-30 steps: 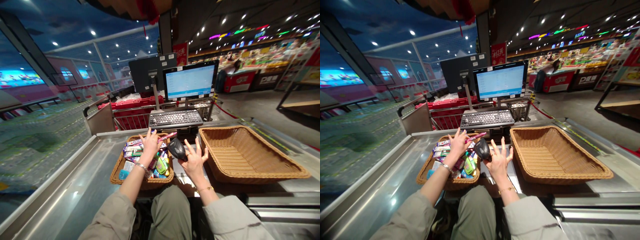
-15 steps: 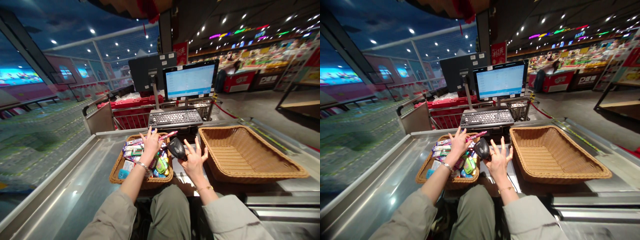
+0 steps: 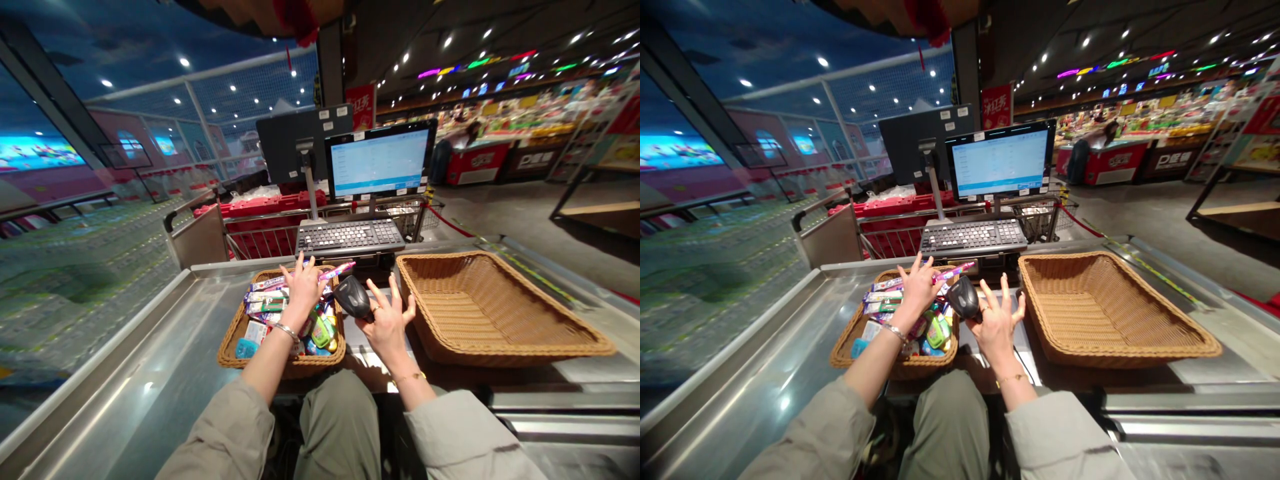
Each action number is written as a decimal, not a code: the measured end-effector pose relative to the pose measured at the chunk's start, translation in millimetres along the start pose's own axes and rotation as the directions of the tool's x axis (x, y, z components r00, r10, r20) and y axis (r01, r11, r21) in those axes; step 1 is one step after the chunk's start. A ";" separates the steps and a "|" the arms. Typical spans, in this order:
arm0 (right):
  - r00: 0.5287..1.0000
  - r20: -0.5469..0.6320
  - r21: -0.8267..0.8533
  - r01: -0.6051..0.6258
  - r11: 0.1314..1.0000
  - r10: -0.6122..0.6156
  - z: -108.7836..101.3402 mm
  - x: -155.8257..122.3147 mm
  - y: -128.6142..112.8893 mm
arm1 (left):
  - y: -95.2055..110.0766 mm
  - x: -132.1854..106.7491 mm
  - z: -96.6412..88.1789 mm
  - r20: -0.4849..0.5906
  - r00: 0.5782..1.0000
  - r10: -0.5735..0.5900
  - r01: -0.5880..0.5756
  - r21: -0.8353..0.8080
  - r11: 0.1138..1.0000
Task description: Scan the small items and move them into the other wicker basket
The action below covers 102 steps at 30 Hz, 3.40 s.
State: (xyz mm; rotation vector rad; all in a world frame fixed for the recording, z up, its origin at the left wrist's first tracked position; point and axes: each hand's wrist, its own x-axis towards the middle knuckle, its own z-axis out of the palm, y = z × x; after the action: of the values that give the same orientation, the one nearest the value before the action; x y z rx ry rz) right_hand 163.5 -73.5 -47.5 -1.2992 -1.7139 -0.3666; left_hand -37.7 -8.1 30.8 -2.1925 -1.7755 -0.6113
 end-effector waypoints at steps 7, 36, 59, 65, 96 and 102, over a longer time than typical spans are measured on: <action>1.000 0.014 0.000 -0.003 1.000 0.003 0.2 -1.1 0.9 | 0.7 1.1 1.7 -0.010 1.000 -0.001 0.001 -0.003 1.000; 0.918 -0.233 -0.167 -0.363 0.917 0.321 -76.6 10.7 38.8 | 93.6 34.1 8.2 -0.035 0.959 0.280 -0.282 -0.096 0.955; 0.632 -0.510 -0.079 -0.710 0.700 0.583 -119.0 -13.2 136.4 | 218.7 67.4 54.2 -0.015 0.789 0.614 -0.607 -0.174 0.775; 0.597 -0.521 -0.057 -0.738 0.672 0.611 -121.8 -12.2 138.3 | 230.6 63.9 67.7 -0.009 0.790 0.613 -0.602 -0.195 0.774; 0.870 -0.288 -0.064 -0.435 0.898 0.401 -69.2 16.2 27.1 | -54.5 23.8 14.9 0.172 0.942 0.288 -0.310 0.113 0.944; 0.930 -0.209 -0.074 -0.324 0.943 0.303 -43.6 17.0 -1.9 | -63.3 37.2 24.4 0.248 0.842 0.479 -0.523 0.154 0.838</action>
State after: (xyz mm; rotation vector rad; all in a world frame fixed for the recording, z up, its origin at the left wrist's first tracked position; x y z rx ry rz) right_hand 182.8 -94.5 -10.3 -1.5358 -1.3109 -0.3870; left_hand -89.1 49.1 22.8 -2.4803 -1.1738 -0.0700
